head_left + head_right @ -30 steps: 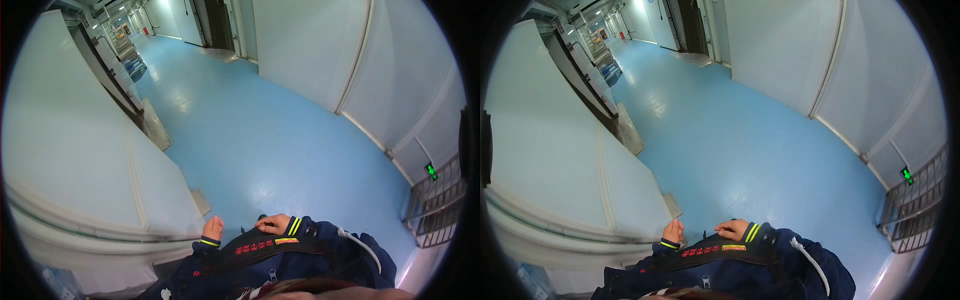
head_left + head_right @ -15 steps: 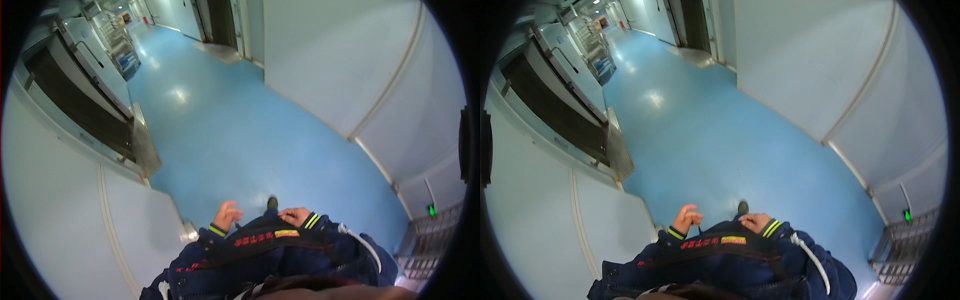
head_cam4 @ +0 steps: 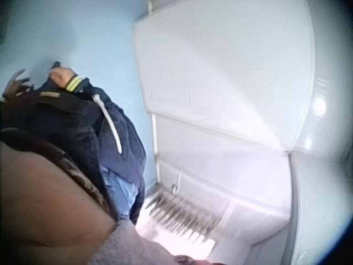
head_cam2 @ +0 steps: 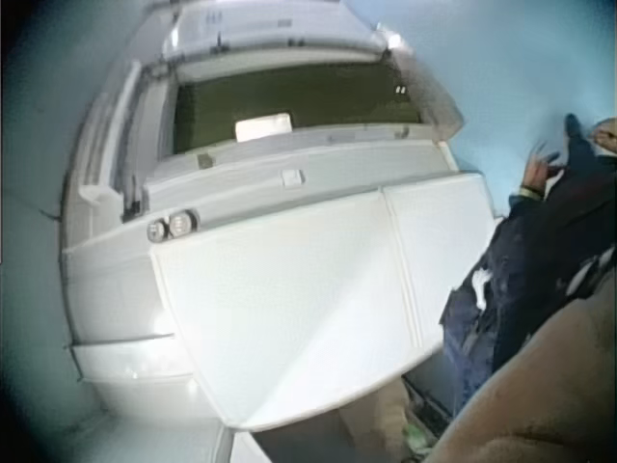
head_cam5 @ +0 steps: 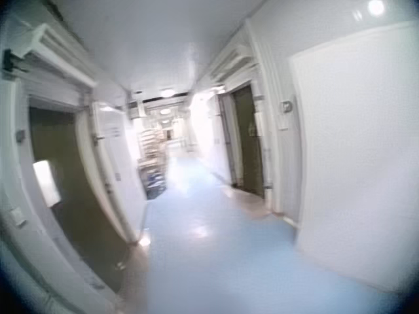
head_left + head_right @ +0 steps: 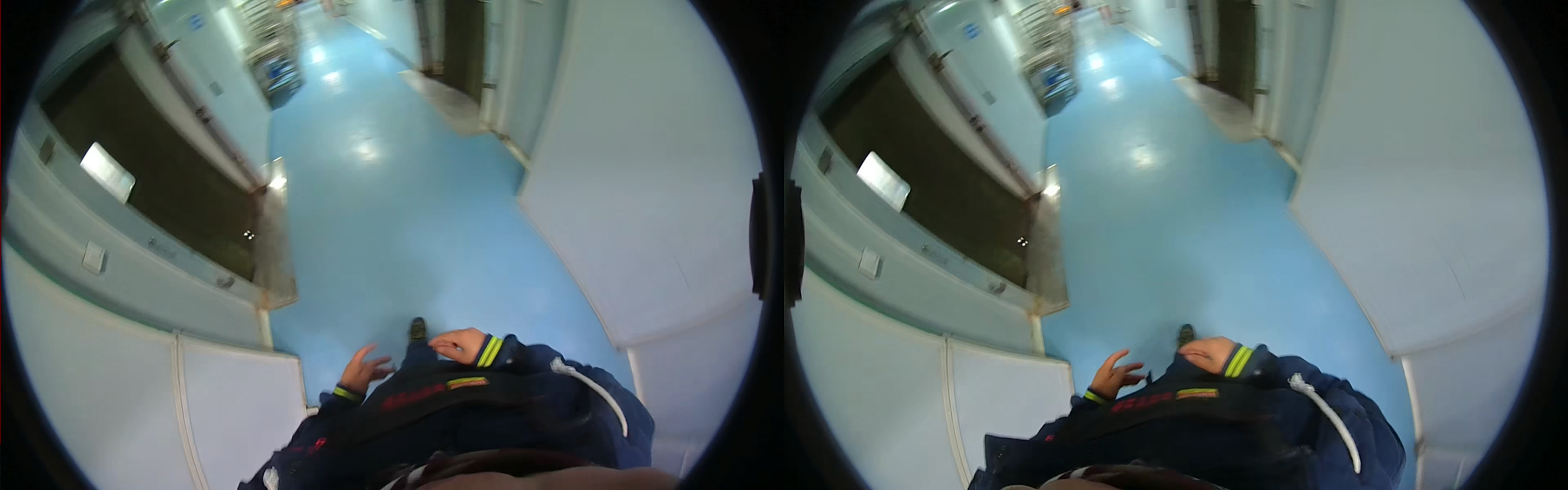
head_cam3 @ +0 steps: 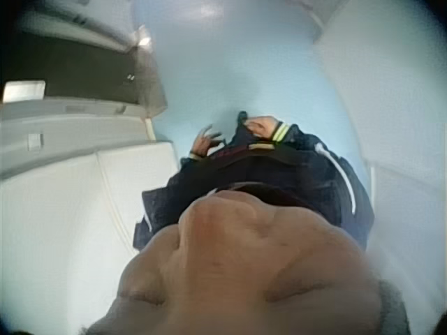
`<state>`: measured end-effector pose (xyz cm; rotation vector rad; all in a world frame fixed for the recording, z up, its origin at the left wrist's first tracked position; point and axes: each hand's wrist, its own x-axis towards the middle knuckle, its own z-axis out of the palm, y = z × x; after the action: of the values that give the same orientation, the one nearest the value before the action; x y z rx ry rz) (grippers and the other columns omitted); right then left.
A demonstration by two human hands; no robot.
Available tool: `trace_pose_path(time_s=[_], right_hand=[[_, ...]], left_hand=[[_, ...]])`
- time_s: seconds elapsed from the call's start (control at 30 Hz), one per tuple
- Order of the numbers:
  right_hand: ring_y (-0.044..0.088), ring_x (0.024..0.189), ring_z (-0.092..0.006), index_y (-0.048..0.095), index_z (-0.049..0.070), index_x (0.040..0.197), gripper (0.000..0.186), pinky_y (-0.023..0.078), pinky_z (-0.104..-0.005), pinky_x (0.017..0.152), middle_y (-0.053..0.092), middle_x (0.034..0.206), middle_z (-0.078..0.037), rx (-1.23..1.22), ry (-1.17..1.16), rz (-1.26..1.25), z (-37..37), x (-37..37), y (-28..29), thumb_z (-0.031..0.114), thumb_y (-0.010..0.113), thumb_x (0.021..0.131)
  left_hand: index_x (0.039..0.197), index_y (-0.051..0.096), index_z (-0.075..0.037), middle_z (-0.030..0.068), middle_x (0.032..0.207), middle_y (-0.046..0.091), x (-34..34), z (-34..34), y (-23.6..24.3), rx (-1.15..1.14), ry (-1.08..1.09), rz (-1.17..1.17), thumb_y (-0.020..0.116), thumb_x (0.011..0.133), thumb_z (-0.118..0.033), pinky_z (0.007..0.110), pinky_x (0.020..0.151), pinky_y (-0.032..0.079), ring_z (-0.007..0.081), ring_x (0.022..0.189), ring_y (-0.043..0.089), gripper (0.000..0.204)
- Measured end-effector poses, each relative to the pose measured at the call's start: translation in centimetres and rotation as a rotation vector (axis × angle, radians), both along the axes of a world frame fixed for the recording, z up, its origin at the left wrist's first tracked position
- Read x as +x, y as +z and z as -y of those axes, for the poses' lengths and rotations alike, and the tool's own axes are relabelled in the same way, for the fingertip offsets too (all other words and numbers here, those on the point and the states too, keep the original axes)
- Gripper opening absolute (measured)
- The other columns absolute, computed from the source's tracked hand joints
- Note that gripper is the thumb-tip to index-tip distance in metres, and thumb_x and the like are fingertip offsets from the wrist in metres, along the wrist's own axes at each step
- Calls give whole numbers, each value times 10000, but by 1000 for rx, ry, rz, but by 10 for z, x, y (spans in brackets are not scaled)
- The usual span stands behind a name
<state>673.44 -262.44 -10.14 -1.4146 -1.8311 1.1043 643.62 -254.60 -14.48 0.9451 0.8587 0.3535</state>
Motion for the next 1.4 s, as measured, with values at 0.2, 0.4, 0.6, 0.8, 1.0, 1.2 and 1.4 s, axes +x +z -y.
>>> trace_pose_path(time_s=[0.2, 0.4, 0.6, 0.8, 1.0, 1.2, 1.4], right_hand=[[635, 861, -149, 595, 71, 1156, 291, 500, -274, 752, 670, 982, -90, -128, -68, 46, -142, 89, 3, 232, 529, 923], [625, 909, -123, 568, -15, 1139, 269, 484, -255, 823, 668, 961, -84, -206, -274, -119, -249, 194, -14, 130, 544, 914], [644, 891, -244, 598, 61, 1131, 311, 501, -318, 790, 657, 986, -134, -244, -180, 2, -359, 307, -21, 264, 532, 905], [624, 920, -266, 595, 48, 1123, 315, 489, -350, 810, 649, 1001, -144, -193, -223, 47, -521, 407, 46, 266, 506, 914], [600, 978, -305, 579, 61, 1144, 321, 471, -377, 853, 631, 1058, -150, -85, 5, 7, -655, 465, 36, 254, 505, 898], [597, 975, -319, 585, 73, 1148, 338, 463, -388, 864, 631, 1071, -156, -232, -83, 114, -781, 531, 29, 268, 497, 887], [621, 922, -285, 580, 81, 1148, 327, 486, -358, 811, 651, 1023, -128, -88, -360, 122, -903, 599, 86, 279, 515, 897]], left_hand=[[1341, 344, -60, 188, 1174, 554, 97, -175, 18, 247, -29, 89, 406, 977, -208, 340, 864, 488, 230, 982, 607, 398], [1292, 409, -40, 133, 1117, 580, 210, -297, 28, 231, -167, 77, 390, 976, -190, 322, 864, 481, 183, 979, 598, 350], [1269, 436, -12, 142, 1115, 579, 316, -407, -2, 135, -164, 91, 437, 970, -200, 331, 851, 486, 190, 975, 591, 352], [1241, 463, -3, 162, 1053, 616, 392, -524, 65, 302, 69, -71, 458, 962, -207, 337, 807, 514, 219, 899, 636, 346], [1229, 481, -9, 157, 1034, 621, 458, -639, 42, 164, 73, -22, 480, 953, -197, 346, 797, 523, 214, 869, 641, 334], [1220, 487, -19, 143, 1015, 630, 519, -822, 21, 214, 84, -29, 481, 952, -200, 323, 765, 520, 212, 845, 644, 324], [1190, 503, 0, 131, 980, 635, 631, -997, 63, 442, -83, 63, 440, 960, -139, 290, 741, 507, 181, 819, 635, 277]])
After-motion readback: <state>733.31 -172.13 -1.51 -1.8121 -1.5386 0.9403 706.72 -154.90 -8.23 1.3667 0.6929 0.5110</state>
